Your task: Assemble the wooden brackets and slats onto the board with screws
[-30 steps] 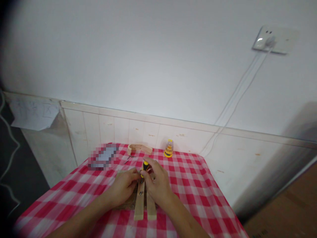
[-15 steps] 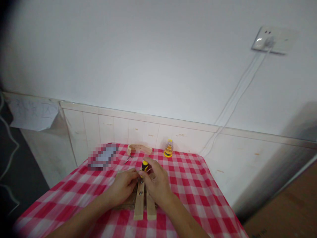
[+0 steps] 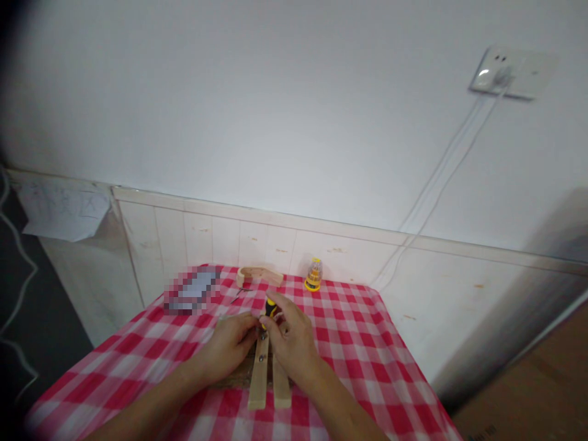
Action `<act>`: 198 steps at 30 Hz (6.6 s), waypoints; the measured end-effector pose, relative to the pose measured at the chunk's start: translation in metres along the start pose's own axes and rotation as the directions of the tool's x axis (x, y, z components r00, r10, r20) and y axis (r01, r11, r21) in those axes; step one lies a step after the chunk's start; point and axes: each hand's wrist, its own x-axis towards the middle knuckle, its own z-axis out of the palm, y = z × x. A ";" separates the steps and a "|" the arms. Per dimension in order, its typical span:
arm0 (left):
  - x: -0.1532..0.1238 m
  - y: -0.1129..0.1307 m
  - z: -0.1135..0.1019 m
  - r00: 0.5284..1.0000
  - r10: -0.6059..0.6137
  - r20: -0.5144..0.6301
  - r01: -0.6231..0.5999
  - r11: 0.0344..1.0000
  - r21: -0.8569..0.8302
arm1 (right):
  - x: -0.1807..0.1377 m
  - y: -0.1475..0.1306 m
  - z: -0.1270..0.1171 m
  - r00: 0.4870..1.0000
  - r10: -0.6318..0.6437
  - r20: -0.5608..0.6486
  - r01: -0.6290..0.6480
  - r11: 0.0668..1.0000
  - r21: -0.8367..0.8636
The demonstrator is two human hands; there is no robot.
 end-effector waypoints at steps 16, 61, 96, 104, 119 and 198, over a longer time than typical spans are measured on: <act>0.000 0.002 0.001 1.000 -0.014 -0.025 0.013 1.000 -0.014 | -0.003 0.005 0.002 1.000 0.023 -0.010 -0.024 0.999 -0.046; -0.005 -0.004 0.000 0.973 0.126 0.191 -0.067 0.955 -0.288 | -0.001 -0.019 -0.006 0.998 -0.042 0.051 0.029 0.970 0.242; -0.002 -0.003 -0.003 0.980 0.106 0.171 -0.057 0.962 -0.266 | -0.005 -0.034 -0.023 0.979 -0.009 0.206 0.018 0.999 -0.039; -0.002 -0.010 0.002 0.982 0.120 0.146 -0.062 0.935 -0.348 | -0.025 -0.018 -0.013 0.999 0.001 0.033 -0.003 0.998 0.069; 0.000 -0.012 0.002 0.977 0.120 0.174 -0.054 0.937 -0.344 | -0.018 -0.026 -0.017 0.981 0.193 -0.008 -0.186 0.954 0.233; 0.002 -0.017 0.006 0.972 0.126 0.201 -0.053 0.941 -0.334 | -0.024 -0.016 -0.023 0.999 -0.019 0.033 0.018 0.998 0.055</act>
